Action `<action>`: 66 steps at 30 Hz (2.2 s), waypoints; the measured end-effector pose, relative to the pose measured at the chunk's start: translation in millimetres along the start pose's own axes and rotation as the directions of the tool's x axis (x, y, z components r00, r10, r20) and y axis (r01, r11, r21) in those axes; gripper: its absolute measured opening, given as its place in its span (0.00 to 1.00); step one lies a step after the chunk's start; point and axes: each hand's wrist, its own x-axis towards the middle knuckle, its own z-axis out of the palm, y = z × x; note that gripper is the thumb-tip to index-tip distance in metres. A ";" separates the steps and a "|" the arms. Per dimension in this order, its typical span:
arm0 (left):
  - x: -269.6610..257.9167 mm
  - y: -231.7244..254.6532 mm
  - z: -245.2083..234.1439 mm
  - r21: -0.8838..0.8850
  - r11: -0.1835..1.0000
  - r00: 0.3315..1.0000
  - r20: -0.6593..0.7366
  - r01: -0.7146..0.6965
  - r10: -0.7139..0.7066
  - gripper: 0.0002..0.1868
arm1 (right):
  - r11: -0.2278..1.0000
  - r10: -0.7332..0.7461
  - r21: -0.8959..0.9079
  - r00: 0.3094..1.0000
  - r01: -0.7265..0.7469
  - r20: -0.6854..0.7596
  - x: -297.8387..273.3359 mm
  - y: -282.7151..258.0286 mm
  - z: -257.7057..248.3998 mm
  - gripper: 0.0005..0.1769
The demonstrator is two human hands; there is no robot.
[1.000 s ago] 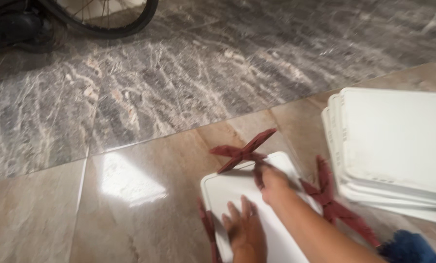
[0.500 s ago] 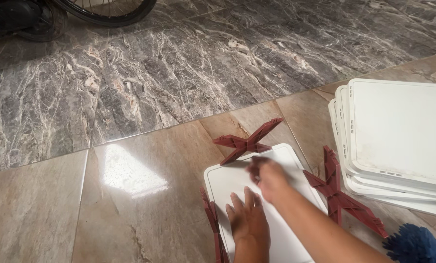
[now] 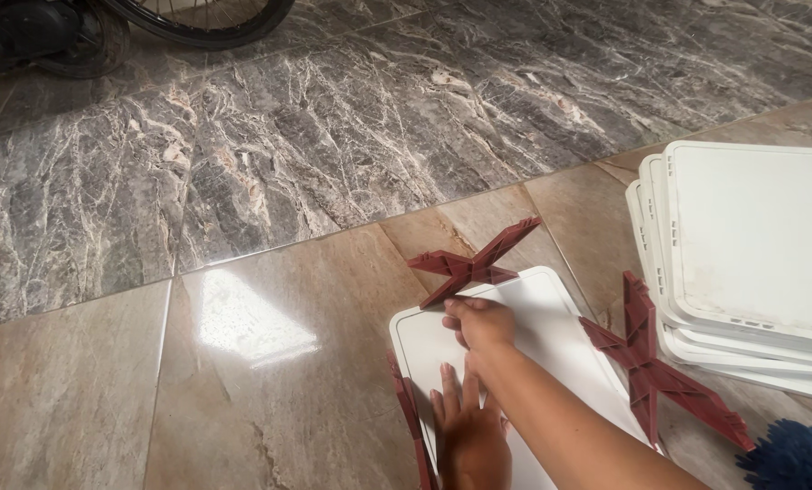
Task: The person assembles white square trays by attaching red cross-shaped supports to their corners. They wipe the tray surfaces with a blue cloth, then place a second tray on top and secure it with a white plastic frame. The process is repeated for additional trays.
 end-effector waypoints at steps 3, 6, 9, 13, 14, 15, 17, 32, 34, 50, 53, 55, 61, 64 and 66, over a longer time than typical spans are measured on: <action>4.6 -10.2 12.6 0.020 0.999 0.999 0.033 -0.032 0.031 0.26 | 0.966 -0.193 -0.184 0.980 0.181 -0.049 -13.3 -0.6 5.9 0.06; 10.6 -20.0 26.7 0.030 0.996 0.996 -0.022 -0.083 0.084 0.26 | 0.908 -0.292 -0.332 0.954 0.256 -0.065 -25.4 -4.7 10.3 0.11; 13.0 -23.7 36.7 0.043 0.989 0.981 -0.124 -0.142 0.146 0.28 | 0.836 -0.383 -0.449 0.921 0.315 -0.067 -30.8 -8.6 14.0 0.12; 10.5 -20.8 32.9 0.017 0.993 0.987 -0.106 -0.121 0.122 0.25 | 0.708 -0.495 -0.608 0.866 0.360 -0.064 -28.3 -10.3 14.4 0.09; 9.2 -18.3 28.7 0.007 0.996 0.994 -0.067 -0.090 0.091 0.23 | 0.669 -0.533 -0.640 0.844 0.377 -0.060 -27.4 -10.6 14.3 0.08; 7.8 -15.5 23.8 0.017 0.998 0.997 -0.028 -0.065 0.065 0.22 | 0.640 -0.566 -0.645 0.824 0.418 -0.027 -27.2 -10.2 13.4 0.09; 5.7 -9.4 14.1 0.039 0.999 0.999 0.047 -0.017 0.015 0.18 | 0.573 -0.631 -0.649 0.775 0.499 0.038 -27.4 -8.9 9.2 0.09; 0.4 6.5 -8.6 0.168 0.986 0.993 0.110 0.011 -0.030 0.31 | 0.855 -0.405 -0.251 0.886 0.455 0.226 -44.2 4.7 -42.4 0.09; 0.3 2.3 -3.3 0.142 0.989 1.000 0.002 -0.031 0.031 0.33 | 0.839 -0.429 -0.243 0.867 0.486 0.254 -49.2 1.3 -56.1 0.08; -15.7 49.5 -13.9 0.303 0.950 0.997 0.008 0.072 -0.078 0.40 | 0.644 -0.278 -0.455 0.743 0.615 0.609 -141.5 -65.0 -164.3 0.08; -16.7 66.0 -18.7 0.315 0.948 0.997 0.045 0.051 -0.069 0.39 | 0.556 -0.132 -0.530 0.697 0.640 0.704 -148.7 -62.2 -192.2 0.09; -20.6 76.5 -18.1 0.316 0.948 0.998 0.036 0.031 -0.045 0.35 | 0.491 -0.056 -0.578 0.686 0.652 0.726 -146.7 -62.8 -212.9 0.09; -31.8 122.5 -10.2 0.216 0.974 0.985 0.171 -0.067 0.030 0.16 | 0.338 0.085 -0.709 0.730 0.619 0.678 -128.8 -80.2 -264.7 0.08; -36.9 145.5 -7.5 0.193 0.976 0.968 0.247 -0.098 0.048 0.16 | 0.152 0.127 -0.763 0.753 0.629 0.646 -125.7 -86.6 -292.7 0.10; -38.5 158.6 -8.7 0.192 0.976 0.957 0.286 -0.100 0.042 0.16 | 0.004 0.106 -0.752 0.747 0.659 0.656 -122.7 -94.0 -309.3 0.10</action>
